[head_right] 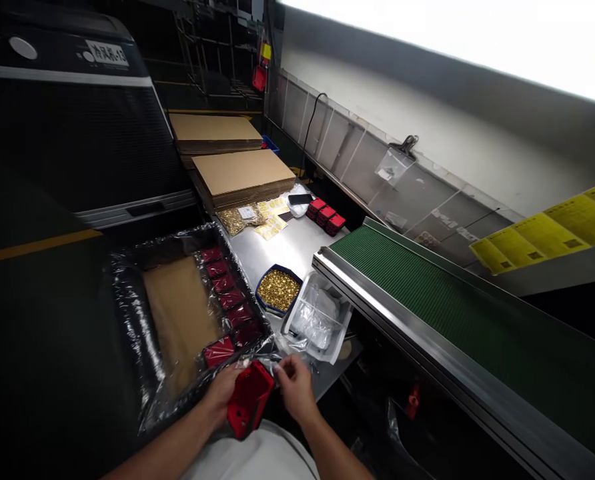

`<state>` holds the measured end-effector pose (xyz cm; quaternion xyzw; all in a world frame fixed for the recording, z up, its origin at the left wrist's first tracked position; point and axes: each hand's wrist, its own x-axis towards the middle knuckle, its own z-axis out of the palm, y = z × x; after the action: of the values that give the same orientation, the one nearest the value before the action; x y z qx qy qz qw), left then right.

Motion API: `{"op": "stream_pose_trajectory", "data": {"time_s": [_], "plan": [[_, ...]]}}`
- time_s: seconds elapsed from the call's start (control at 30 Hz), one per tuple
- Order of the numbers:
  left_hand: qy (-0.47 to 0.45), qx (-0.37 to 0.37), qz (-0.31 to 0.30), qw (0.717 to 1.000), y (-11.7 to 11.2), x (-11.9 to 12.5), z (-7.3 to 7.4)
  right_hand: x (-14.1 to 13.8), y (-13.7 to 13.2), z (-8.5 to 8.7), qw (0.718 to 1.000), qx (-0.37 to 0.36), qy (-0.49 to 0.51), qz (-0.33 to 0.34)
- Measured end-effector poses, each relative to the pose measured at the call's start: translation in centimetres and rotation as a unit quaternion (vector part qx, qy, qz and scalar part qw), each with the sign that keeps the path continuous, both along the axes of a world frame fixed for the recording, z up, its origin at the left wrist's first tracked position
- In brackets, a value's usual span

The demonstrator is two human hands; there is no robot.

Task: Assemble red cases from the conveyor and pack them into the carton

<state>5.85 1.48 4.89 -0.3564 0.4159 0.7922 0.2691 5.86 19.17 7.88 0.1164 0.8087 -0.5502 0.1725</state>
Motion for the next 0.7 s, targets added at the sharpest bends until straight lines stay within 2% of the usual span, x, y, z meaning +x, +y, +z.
{"op": "stream_pose_trajectory", "data": {"time_s": [0.07, 0.13, 0.27, 0.37, 0.5, 0.6, 0.7], "plan": [[-0.013, 0.014, -0.001, 1.0, -0.4, 0.9, 0.2, -0.7, 0.0, 0.8, 0.997, -0.07, -0.04, 0.013], [-0.021, 0.025, -0.014, 0.999, -1.0, 1.7, 0.4, -1.0, 0.4, 2.1, 0.988, -0.122, -0.068, 0.07], [-0.031, 0.011, -0.042, 0.999, -2.3, 2.9, 0.8, -0.2, 0.8, 4.7, 0.96, -0.134, -0.111, 0.218], [-0.054, -0.055, -0.039, 0.996, -2.5, 3.4, 0.7, 0.6, -0.3, 6.0, 0.953, -0.092, -0.085, 0.277], [-0.077, -0.147, -0.019, 0.986, -2.3, 3.1, 0.4, 0.9, -2.5, 6.8, 0.936, 0.035, 0.062, 0.344], [-0.066, -0.156, -0.031, 0.985, -3.0, 2.2, 0.6, 0.8, -3.0, 6.7, 0.924, 0.075, 0.103, 0.362], [-0.03, -0.156, -0.071, 0.985, -4.1, 1.0, 1.3, 0.5, -2.8, 5.6, 0.923, 0.128, 0.107, 0.347]]}}
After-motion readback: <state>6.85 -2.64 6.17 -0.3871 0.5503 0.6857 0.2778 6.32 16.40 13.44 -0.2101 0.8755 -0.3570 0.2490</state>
